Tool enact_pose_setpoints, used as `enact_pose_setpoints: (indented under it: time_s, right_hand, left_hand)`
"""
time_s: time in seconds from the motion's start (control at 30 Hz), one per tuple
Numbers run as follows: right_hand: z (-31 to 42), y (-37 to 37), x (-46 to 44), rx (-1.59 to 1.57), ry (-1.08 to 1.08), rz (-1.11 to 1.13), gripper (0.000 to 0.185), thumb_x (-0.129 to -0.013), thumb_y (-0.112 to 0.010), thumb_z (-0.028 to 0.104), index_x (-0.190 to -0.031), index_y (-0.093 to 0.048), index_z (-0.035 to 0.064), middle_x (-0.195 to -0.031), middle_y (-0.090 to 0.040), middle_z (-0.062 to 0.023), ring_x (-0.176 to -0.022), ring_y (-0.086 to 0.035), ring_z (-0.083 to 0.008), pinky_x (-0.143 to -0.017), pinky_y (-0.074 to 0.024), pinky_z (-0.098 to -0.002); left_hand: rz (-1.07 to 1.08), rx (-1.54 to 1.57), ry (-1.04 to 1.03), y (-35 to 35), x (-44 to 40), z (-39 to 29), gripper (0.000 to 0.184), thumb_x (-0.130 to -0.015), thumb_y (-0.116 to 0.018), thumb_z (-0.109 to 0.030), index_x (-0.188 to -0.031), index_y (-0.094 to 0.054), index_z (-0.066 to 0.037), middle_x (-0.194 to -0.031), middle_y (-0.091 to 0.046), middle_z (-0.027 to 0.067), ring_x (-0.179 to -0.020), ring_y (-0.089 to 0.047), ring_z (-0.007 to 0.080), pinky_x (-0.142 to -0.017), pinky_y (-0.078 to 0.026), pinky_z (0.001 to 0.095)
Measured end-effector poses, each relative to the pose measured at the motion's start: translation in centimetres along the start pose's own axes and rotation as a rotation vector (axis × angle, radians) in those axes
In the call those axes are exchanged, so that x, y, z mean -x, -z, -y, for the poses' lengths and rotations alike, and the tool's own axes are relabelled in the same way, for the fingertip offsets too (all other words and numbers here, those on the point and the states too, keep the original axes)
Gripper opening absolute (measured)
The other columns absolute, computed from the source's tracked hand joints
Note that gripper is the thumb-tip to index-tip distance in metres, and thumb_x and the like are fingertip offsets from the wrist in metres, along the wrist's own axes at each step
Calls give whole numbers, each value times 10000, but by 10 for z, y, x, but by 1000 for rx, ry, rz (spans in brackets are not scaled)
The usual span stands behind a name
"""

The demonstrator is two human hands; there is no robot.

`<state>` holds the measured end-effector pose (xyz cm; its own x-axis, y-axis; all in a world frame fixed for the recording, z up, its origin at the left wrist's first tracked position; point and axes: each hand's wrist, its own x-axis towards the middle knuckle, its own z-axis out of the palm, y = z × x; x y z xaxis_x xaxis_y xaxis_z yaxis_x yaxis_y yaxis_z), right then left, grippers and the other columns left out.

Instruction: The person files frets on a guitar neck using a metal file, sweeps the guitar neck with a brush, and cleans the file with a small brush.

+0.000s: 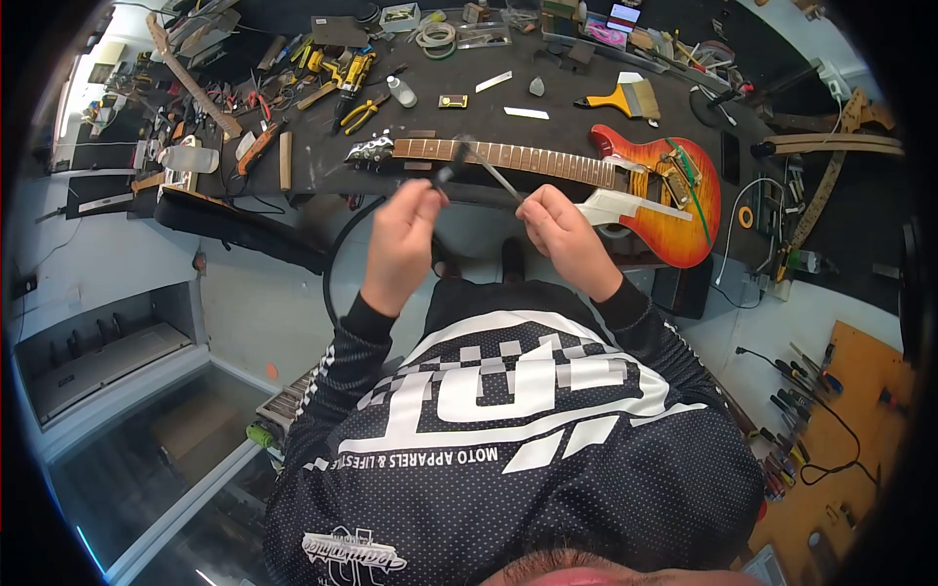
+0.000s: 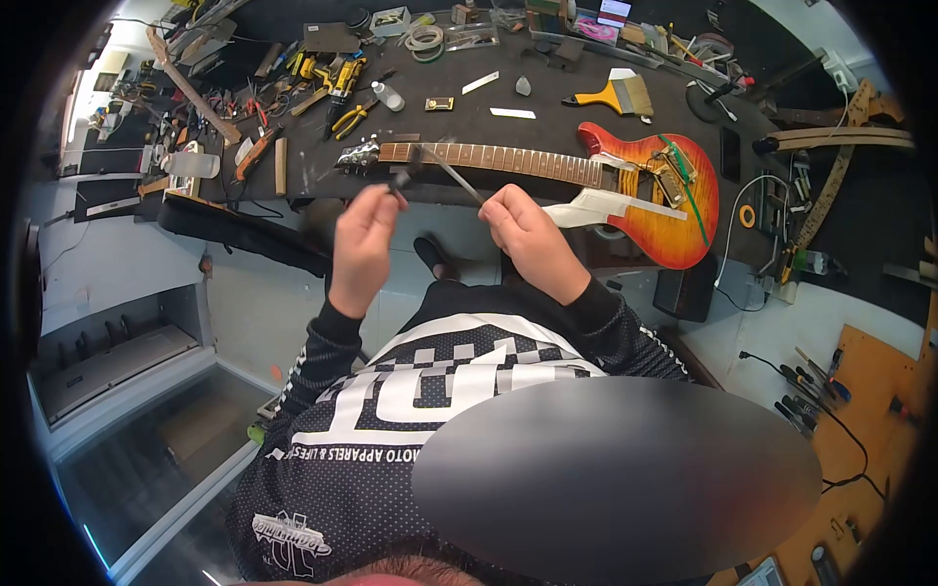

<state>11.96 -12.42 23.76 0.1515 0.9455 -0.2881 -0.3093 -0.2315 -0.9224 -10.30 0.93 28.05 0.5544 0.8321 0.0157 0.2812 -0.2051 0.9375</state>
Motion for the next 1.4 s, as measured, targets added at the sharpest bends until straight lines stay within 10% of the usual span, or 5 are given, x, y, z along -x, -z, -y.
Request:
enact_pose_setpoints:
  time_s: [0.13, 0.4, 0.67, 1.13, 1.4]
  right_hand:
    - [8, 2, 2, -67, -16, 16, 229, -1208, -527, 228, -1106, -600, 36, -761, -470, 61, -633, -404, -44, -574, -339, -240]
    - [13, 17, 9, -75, -29, 13, 239, -1215, -519, 241, -1111, -604, 44, -762, -472, 60, -641, -407, -37, -579, -340, -234]
    - [13, 19, 13, -76, -9, 67, 228, -1212, -514, 227, -1113, -598, 39, -768, -468, 64, -655, -394, -39, -595, -344, -241]
    - [10, 31, 9, -60, 2, 25, 220, -1214, -516, 236, -1120, -599, 55, -768, -448, 73, -641, -373, -30, -577, -313, -228]
    - [14, 26, 10, -10, 1, 34, 226, -1218, -512, 245, -1128, -595, 56, -770, -438, 75, -642, -372, -26, -570, -306, -222]
  left_hand:
    - [33, -58, -52, -16, -3, 12, 267, -1171, -591, -194, -1057, -695, 24, -732, -565, 14, -649, -501, 109, -601, -400, 294]
    - [328, 1011, 444, -14, 17, -2, 334, -1223, -486, -227, -1508, -558, -67, -705, -362, -51, -562, -304, 57, -507, -261, 240]
    - [25, -159, -151, -19, -9, -20, 341, -1159, -566, -49, -1485, -665, -67, -1107, -789, 66, -740, -564, 112, -729, -487, 266]
    - [254, -106, -100, -11, 5, -17, 357, -1123, -581, 10, -1460, -687, -45, -1199, -804, 104, -846, -641, 127, -801, -536, 276]
    - [262, -10, 32, -9, -6, -14, 338, -1157, -561, -35, -1472, -684, -47, -917, -643, 2, -785, -499, 52, -708, -436, 235]
